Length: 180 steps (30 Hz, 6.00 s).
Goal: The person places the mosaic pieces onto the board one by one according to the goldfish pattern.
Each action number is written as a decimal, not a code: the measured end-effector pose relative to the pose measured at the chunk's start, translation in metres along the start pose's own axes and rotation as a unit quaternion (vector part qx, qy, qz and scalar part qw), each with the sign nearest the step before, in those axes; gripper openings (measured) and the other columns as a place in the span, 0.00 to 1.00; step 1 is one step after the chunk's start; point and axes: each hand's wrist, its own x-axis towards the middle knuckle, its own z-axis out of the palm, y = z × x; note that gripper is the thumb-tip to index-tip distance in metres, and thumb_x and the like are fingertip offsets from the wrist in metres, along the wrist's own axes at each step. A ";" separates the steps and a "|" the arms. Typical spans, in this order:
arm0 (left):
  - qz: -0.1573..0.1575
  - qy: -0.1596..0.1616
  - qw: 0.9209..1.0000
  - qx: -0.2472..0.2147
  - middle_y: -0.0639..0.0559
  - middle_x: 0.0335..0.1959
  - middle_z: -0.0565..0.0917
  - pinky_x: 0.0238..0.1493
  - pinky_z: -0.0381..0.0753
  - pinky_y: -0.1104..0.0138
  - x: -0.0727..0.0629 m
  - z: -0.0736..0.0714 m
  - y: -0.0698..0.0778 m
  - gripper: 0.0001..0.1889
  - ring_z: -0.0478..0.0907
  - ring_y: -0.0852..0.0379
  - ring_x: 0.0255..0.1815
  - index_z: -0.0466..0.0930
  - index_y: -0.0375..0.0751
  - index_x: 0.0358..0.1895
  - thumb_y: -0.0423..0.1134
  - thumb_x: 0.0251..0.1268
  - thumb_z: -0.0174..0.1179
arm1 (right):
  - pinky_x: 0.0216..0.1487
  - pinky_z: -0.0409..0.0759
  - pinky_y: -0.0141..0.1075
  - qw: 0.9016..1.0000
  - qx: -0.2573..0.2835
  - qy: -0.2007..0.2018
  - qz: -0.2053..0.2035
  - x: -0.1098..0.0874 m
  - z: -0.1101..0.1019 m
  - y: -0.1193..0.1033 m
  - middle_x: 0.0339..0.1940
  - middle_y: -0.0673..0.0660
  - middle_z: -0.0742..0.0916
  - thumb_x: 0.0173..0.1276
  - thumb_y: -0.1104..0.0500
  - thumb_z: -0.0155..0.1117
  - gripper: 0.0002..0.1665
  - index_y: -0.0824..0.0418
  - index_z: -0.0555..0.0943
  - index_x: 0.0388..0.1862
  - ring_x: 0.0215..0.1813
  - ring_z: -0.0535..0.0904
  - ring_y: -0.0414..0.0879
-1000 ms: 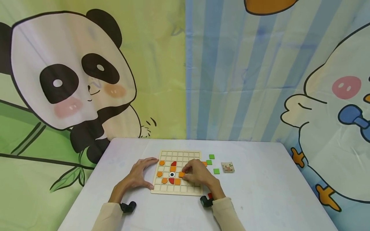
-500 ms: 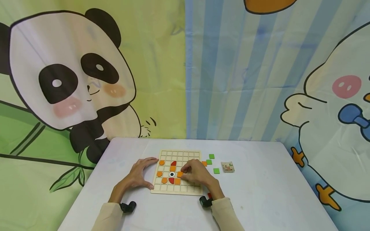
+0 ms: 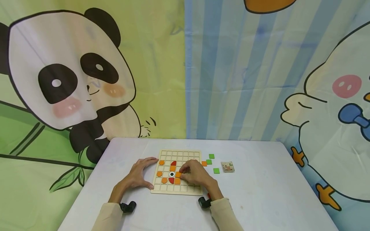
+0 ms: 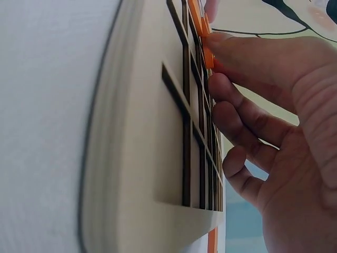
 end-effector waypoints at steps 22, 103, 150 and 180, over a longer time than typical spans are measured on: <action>-0.008 -0.001 1.000 0.005 0.47 0.84 0.73 0.76 0.63 0.32 0.000 0.000 -0.002 0.66 0.68 0.38 0.78 0.74 0.51 0.81 0.62 0.26 0.92 | 0.46 0.84 0.32 0.999 -0.030 0.012 -0.008 0.001 0.000 -0.006 0.42 0.47 0.93 0.70 0.61 0.76 0.08 0.56 0.94 0.46 0.40 0.83 0.34; -0.002 -0.007 1.000 0.004 0.46 0.82 0.74 0.75 0.64 0.33 -0.002 -0.001 0.002 0.67 0.69 0.37 0.78 0.74 0.49 0.81 0.62 0.25 0.93 | 0.47 0.87 0.39 0.998 0.004 0.068 0.005 -0.030 -0.063 0.046 0.38 0.53 0.94 0.59 0.63 0.85 0.11 0.60 0.94 0.42 0.40 0.87 0.49; -0.003 -0.001 1.000 -0.004 0.48 0.83 0.74 0.76 0.63 0.32 -0.003 -0.002 0.000 0.66 0.68 0.38 0.77 0.74 0.51 0.81 0.61 0.25 0.93 | 0.46 0.88 0.40 0.998 0.042 0.040 0.009 0.002 -0.020 0.018 0.41 0.55 0.94 0.62 0.63 0.82 0.12 0.61 0.95 0.45 0.42 0.87 0.47; -0.007 -0.001 1.000 -0.006 0.46 0.82 0.75 0.75 0.65 0.34 -0.002 -0.004 0.004 0.66 0.69 0.37 0.78 0.75 0.49 0.80 0.60 0.25 0.93 | 0.48 0.86 0.35 0.999 0.024 0.030 0.016 0.020 -0.002 0.008 0.43 0.56 0.95 0.66 0.63 0.81 0.13 0.63 0.94 0.48 0.41 0.87 0.41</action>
